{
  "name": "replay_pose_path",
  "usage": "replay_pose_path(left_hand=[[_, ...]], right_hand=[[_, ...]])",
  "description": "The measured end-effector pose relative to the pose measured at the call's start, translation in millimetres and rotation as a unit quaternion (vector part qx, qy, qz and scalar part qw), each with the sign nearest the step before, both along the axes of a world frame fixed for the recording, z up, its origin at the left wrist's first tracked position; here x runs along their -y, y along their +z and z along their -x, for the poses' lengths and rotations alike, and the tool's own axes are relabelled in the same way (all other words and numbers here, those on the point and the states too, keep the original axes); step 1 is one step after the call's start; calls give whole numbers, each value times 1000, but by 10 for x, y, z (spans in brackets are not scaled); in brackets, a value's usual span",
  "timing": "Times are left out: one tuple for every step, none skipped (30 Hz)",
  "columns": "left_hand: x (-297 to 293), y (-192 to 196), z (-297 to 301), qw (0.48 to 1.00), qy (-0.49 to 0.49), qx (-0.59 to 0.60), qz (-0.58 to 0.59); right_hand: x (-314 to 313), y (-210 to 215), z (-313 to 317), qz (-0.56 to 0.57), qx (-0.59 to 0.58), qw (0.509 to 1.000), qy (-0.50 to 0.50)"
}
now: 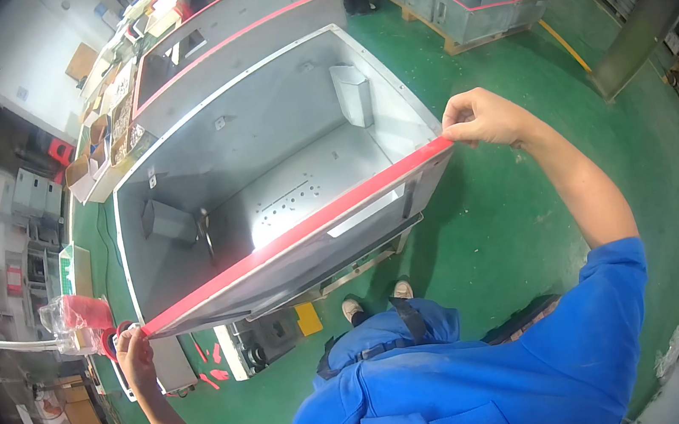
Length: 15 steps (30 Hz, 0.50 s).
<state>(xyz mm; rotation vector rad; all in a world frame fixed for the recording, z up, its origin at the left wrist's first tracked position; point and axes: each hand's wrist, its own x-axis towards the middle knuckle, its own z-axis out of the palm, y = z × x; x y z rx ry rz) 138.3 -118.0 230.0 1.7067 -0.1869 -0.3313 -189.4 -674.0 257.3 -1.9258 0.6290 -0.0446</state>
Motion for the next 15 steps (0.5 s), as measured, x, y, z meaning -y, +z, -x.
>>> replay_pose_path(left_hand=[[37,5,25,1000,12,0,8],[27,-1,19,1000,6,1,5],[12,-4,4,1000,1,2,3],[-1,-8,-7,1000,-5,3,1],[-9,-11,-10,1000,-5,2,0],[-14,-11,-12,1000,-4,0,-1],[-16,-12,-13,1000,-3,-1,-2],[-12,-11,-11,1000,-1,0,0],[-4,-13,-6,1000,2,1,1],[5,-13,-2,1000,4,1,2],[15,-14,0,1000,7,0,3],[24,-11,7,1000,11,0,3],[34,-8,14,1000,16,-1,4],[46,2,27,1000,19,-2,5],[59,11,38,1000,23,-3,6]], right_hand=[[1,-4,1,-2,1,1000,0],[-1,-6,0,-1,4,1000,-1],[-5,-9,2,0,8,1000,-3],[-10,-11,1,1,11,1000,-5],[-17,-9,-2,0,10,1000,-7],[-22,-3,-3,-1,10,1000,-9],[-25,-1,-6,-3,10,1000,-11],[-23,-3,-8,-2,11,1000,-9],[-18,-6,-8,-2,12,1000,-7],[-15,-9,-7,-2,13,1000,-4],[-14,-11,-6,-3,14,1000,-5],[-12,-14,-8,-4,15,1000,-5],[-8,-16,-10,-5,16,1000,-5],[-2,-17,-11,-9,14,1000,-4],[2,-17,-9,-12,12,1000,-3]])
